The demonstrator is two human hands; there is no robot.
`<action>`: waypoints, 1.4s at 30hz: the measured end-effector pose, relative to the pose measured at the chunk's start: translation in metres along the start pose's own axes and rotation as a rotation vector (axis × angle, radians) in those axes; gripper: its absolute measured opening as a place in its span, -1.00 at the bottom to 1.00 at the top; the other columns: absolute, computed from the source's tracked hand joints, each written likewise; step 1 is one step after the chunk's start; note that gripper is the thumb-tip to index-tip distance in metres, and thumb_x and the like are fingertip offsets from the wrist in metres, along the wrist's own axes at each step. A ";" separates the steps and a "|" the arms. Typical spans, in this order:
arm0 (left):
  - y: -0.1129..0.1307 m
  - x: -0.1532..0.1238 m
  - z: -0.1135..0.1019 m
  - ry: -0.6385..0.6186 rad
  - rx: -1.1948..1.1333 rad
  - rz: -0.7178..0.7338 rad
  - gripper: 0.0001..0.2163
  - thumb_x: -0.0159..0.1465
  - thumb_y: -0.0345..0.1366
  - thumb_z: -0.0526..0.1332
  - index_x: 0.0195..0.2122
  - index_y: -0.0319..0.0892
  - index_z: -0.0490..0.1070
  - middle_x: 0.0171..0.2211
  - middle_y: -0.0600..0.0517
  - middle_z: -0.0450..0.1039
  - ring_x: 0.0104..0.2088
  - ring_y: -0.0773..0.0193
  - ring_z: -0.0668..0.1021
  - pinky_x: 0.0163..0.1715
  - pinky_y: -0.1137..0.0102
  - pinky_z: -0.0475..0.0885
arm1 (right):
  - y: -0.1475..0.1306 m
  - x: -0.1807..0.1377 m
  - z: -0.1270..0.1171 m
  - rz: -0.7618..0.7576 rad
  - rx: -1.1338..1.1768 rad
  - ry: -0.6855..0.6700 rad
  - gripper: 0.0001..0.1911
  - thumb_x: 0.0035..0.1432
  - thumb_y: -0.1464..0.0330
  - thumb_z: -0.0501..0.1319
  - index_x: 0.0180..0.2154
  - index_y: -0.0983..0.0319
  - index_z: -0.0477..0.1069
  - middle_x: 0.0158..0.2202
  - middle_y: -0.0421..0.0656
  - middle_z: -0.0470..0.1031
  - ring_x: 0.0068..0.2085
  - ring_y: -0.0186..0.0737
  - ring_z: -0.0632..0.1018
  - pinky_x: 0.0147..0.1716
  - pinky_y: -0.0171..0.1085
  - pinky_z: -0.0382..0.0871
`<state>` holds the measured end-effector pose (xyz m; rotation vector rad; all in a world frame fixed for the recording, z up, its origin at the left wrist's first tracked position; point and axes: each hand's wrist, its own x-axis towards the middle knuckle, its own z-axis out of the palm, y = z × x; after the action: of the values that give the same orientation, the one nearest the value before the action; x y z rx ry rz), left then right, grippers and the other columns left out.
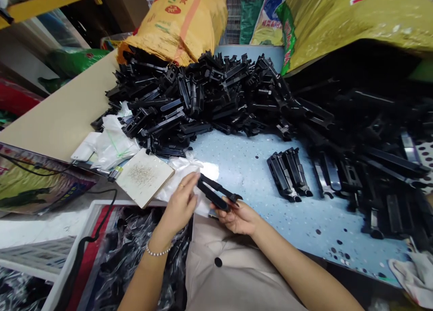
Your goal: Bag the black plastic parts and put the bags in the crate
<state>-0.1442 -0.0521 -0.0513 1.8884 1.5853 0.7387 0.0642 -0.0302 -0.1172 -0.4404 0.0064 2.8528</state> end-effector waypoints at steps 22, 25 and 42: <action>0.024 0.001 0.022 0.184 0.075 0.147 -0.32 0.27 -0.54 -0.01 0.39 -0.05 -0.17 0.37 -0.16 -0.04 0.31 0.08 0.22 0.14 0.25 0.37 | 0.012 -0.059 0.016 -0.165 -0.193 -0.047 -0.52 0.13 0.04 0.27 -0.23 0.38 0.46 -0.67 -0.37 0.20 -0.73 -0.58 -0.02 -0.82 -0.59 -0.08; 0.046 -0.008 0.031 0.015 0.072 0.320 -0.29 0.28 -0.55 -0.03 0.41 -0.07 -0.31 0.38 -0.18 -0.09 0.35 0.07 0.14 0.21 0.23 0.31 | -0.001 -0.044 0.024 -0.248 -0.300 0.127 -0.55 0.05 0.06 0.32 -0.30 0.37 0.46 -0.67 -0.34 0.22 -0.71 -0.57 0.05 -0.80 -0.56 -0.07; 0.044 -0.030 -0.029 0.335 -0.228 -0.220 -0.80 0.19 -0.17 0.26 -0.21 -0.12 0.53 -0.20 -0.02 0.54 -0.47 0.32 0.51 -0.47 0.43 0.50 | -0.020 -0.030 0.010 -0.753 -1.926 0.694 -0.73 0.22 0.33 0.17 -0.03 0.20 0.40 -0.08 -0.01 0.43 -0.02 -0.02 0.40 -0.01 -0.07 0.28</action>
<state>-0.1401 -0.0859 -0.0013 1.4553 1.7864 1.1272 0.0938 -0.0183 -0.0978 -1.2227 -2.1269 1.0210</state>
